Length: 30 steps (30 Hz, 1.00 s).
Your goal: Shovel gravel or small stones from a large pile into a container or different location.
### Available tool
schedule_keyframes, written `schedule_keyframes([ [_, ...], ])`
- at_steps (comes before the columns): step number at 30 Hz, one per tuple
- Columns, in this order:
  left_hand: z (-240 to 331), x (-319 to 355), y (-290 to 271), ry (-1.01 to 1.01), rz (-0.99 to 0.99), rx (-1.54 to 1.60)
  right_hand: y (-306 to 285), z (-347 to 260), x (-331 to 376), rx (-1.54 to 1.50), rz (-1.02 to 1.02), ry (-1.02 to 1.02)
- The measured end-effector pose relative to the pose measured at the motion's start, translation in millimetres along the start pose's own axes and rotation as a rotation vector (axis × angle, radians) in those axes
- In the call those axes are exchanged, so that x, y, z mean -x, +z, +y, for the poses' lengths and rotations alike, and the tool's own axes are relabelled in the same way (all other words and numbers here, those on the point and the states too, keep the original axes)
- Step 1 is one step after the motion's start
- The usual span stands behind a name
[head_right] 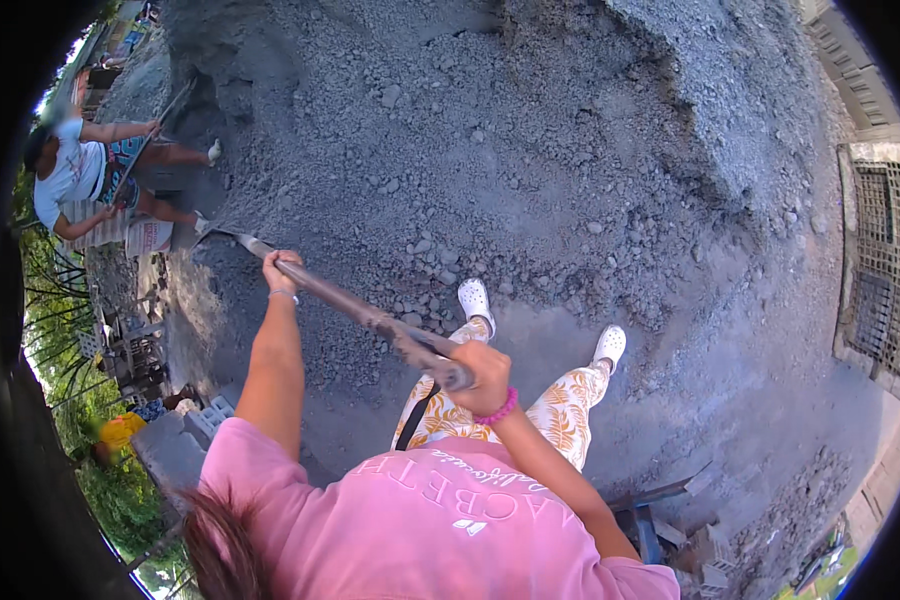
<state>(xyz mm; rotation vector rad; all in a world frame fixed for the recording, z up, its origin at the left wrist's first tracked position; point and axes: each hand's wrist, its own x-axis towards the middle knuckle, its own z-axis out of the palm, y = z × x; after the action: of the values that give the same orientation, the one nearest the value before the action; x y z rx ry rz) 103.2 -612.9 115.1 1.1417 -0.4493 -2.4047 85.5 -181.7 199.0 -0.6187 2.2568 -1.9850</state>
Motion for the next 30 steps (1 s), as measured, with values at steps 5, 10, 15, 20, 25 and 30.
schedule_keyframes([
  [5, -49, 5, 37, -0.117, -0.202, 0.116, -41, -4, 16, 0.012, -0.033, -0.116],
  [10, -271, 13, 48, -0.206, 0.12, -0.272, -164, 80, 131, -0.072, 0.397, 0.566],
  [15, -543, 91, -10, -0.589, 0.178, -0.462, -347, 48, 232, -0.178, 0.939, 1.046],
  [20, -708, 277, -5, -0.88, 0.372, -0.445, -498, -74, 342, 0.218, 1.179, 1.297],
  [25, -705, 312, -9, -0.966, 0.557, -0.469, -502, -110, 327, 0.188, 1.342, 1.363],
  [30, -598, 103, -68, -0.803, 0.465, -0.54, -354, 47, 296, 0.037, 1.206, 1.427],
])
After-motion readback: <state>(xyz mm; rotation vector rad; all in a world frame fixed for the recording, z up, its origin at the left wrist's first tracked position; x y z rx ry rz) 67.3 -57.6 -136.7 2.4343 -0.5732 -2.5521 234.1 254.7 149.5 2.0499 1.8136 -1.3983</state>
